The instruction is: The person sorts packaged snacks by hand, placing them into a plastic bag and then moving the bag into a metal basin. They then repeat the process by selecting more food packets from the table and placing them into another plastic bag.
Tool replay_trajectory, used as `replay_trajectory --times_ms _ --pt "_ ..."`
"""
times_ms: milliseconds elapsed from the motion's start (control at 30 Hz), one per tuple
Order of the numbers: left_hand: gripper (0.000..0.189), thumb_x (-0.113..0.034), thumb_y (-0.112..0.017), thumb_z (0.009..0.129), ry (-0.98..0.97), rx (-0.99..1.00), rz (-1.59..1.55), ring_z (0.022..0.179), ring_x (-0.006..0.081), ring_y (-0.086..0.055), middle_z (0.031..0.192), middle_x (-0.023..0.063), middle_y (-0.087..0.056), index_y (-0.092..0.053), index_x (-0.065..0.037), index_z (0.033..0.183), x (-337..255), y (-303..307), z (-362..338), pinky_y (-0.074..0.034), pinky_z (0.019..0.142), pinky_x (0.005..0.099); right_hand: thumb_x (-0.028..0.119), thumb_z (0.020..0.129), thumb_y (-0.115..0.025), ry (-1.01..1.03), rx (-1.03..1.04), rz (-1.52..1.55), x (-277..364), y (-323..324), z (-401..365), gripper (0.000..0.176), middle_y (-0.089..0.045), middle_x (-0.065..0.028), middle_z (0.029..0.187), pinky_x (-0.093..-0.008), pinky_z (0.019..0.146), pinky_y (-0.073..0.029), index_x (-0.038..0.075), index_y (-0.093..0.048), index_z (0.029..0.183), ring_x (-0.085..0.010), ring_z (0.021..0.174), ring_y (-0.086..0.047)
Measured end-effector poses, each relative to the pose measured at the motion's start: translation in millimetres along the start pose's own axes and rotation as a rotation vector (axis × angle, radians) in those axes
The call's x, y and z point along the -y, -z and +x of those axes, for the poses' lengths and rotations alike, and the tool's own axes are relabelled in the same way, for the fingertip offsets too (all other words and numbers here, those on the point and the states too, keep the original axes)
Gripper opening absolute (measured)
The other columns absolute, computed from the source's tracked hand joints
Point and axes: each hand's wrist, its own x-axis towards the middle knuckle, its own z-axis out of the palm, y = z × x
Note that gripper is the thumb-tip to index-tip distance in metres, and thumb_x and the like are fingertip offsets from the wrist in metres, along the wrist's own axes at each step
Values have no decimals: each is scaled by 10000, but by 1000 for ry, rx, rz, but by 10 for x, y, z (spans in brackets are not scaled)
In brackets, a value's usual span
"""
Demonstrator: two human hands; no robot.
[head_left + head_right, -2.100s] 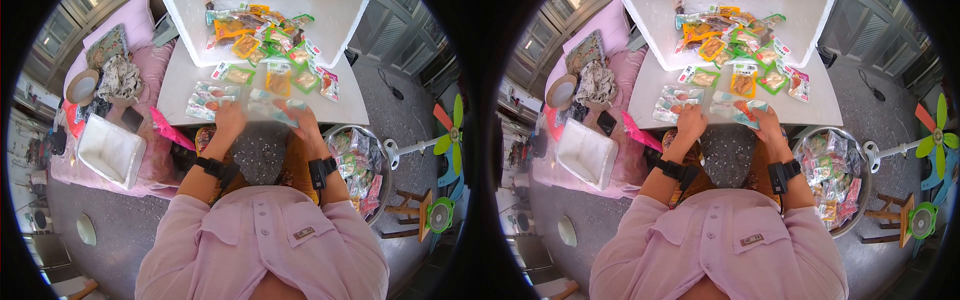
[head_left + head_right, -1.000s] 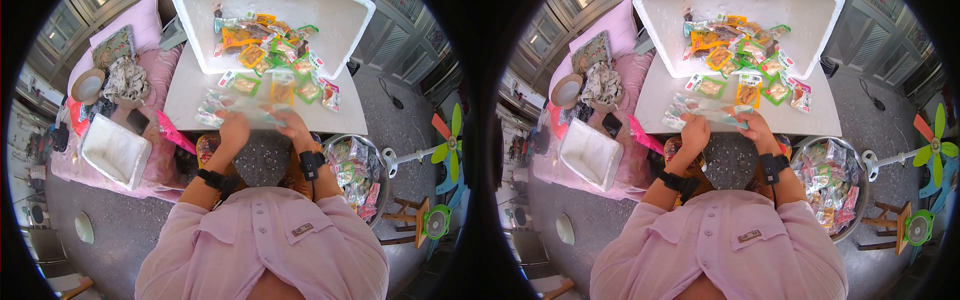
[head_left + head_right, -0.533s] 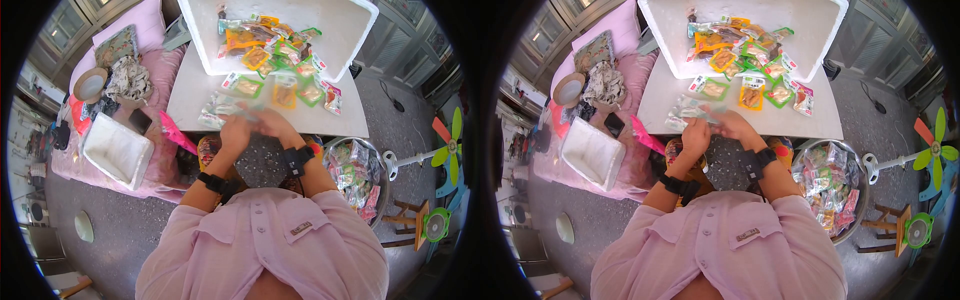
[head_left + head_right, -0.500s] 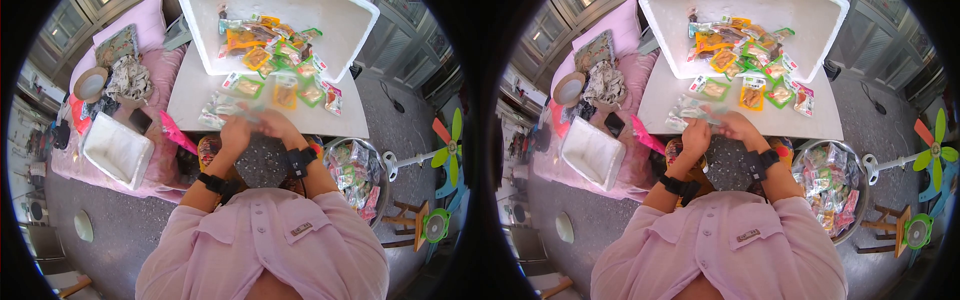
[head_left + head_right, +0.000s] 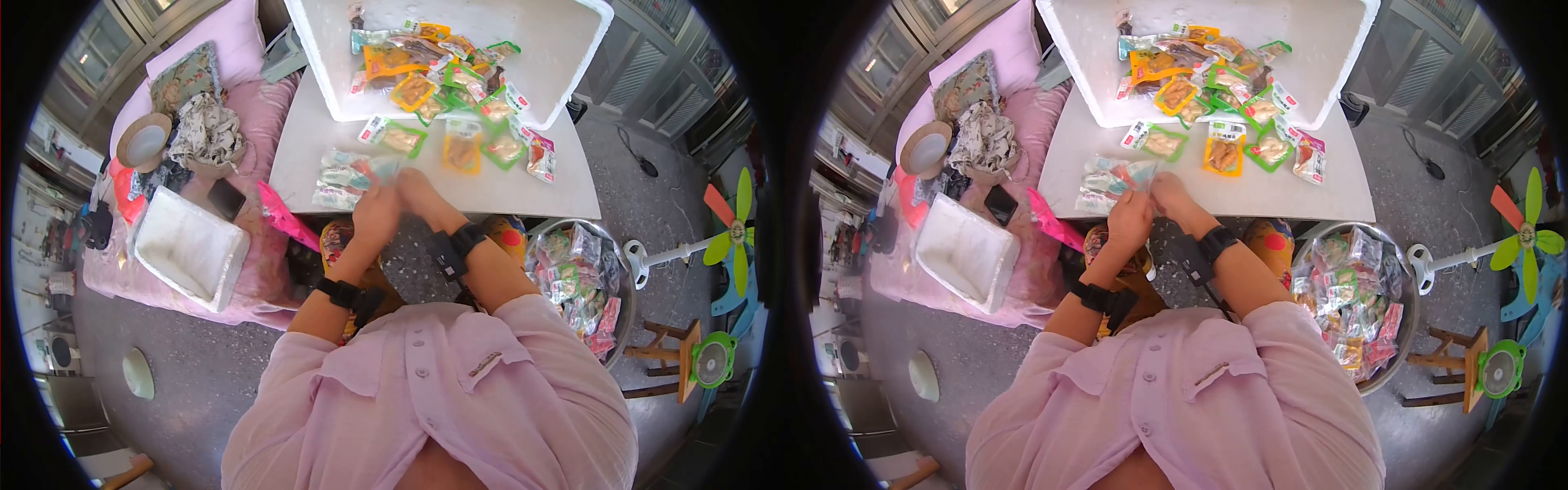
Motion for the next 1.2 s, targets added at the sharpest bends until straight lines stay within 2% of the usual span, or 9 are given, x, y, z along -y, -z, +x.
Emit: replay_trajectory --times_ms 100,233,433,633,733,833,933,1000,1200 --pt "112 -108 -505 696 -118 -49 23 664 310 -493 731 143 -492 -492 -23 768 91 103 3 -409 560 375 133 691 -454 7 90 205 -278 155 26 123 -421 -48 488 -234 299 -233 38 -474 616 -115 348 -351" --pt "246 -118 -501 658 -45 -29 -79 764 302 -512 862 160 -520 -518 -21 883 469 103 248 -421 666 371 175 697 -473 -145 -15 268 -109 317 -282 144 -440 -46 529 -219 334 -285 44 -478 638 -109 402 -395" --pt "427 -128 -513 701 395 906 -393 878 178 -503 1054 134 -451 -396 1 1090 585 121 1074 -459 581 275 254 742 -509 -342 37 450 -83 71 -666 197 -473 -17 712 -231 460 -398 69 -458 787 -124 591 -503" --pt "402 -152 -528 699 567 1277 -253 942 227 -436 1095 103 -406 -414 -39 1068 532 -230 1330 -461 548 380 245 760 -531 -502 131 810 -182 -176 -684 168 -459 -3 715 -251 506 -413 96 -453 770 -129 627 -514" --pt "309 -146 -530 697 578 1322 -194 908 223 -432 1051 77 -411 -454 -59 984 471 -206 1361 -442 535 422 173 752 -530 -466 104 941 -298 -229 -592 118 -473 -16 666 -236 488 -406 78 -462 742 -125 597 -511" --pt "247 -151 -551 686 628 1238 -163 825 167 -452 921 39 -468 -479 -76 909 466 -214 1333 -424 562 352 106 738 -518 -379 81 909 -380 -250 -552 71 -483 -29 629 -227 469 -399 59 -465 733 -117 562 -502" --pt "198 -141 -556 686 296 1176 -279 746 113 -463 801 5 -499 -496 -78 864 647 -181 1344 -396 585 265 70 727 -506 -298 39 743 -334 -209 -584 47 -489 -37 622 -222 463 -395 49 -466 741 -107 544 -487" --pt "158 -124 -551 699 326 1050 -554 702 86 -457 751 -10 -497 -492 -69 835 751 -78 1318 -384 599 232 63 724 -501 -271 -27 690 -209 -136 -618 42 -490 -37 625 -221 475 -396 47 -467 745 -100 547 -478" --pt "61 -75 -516 747 386 653 -1052 698 66 -450 745 -10 -496 -479 -54 791 501 609 1229 -372 644 203 61 717 -501 232 -27 89 265 383 -667 44 -503 -44 653 -228 564 -401 23 -502 737 -116 609 -494"
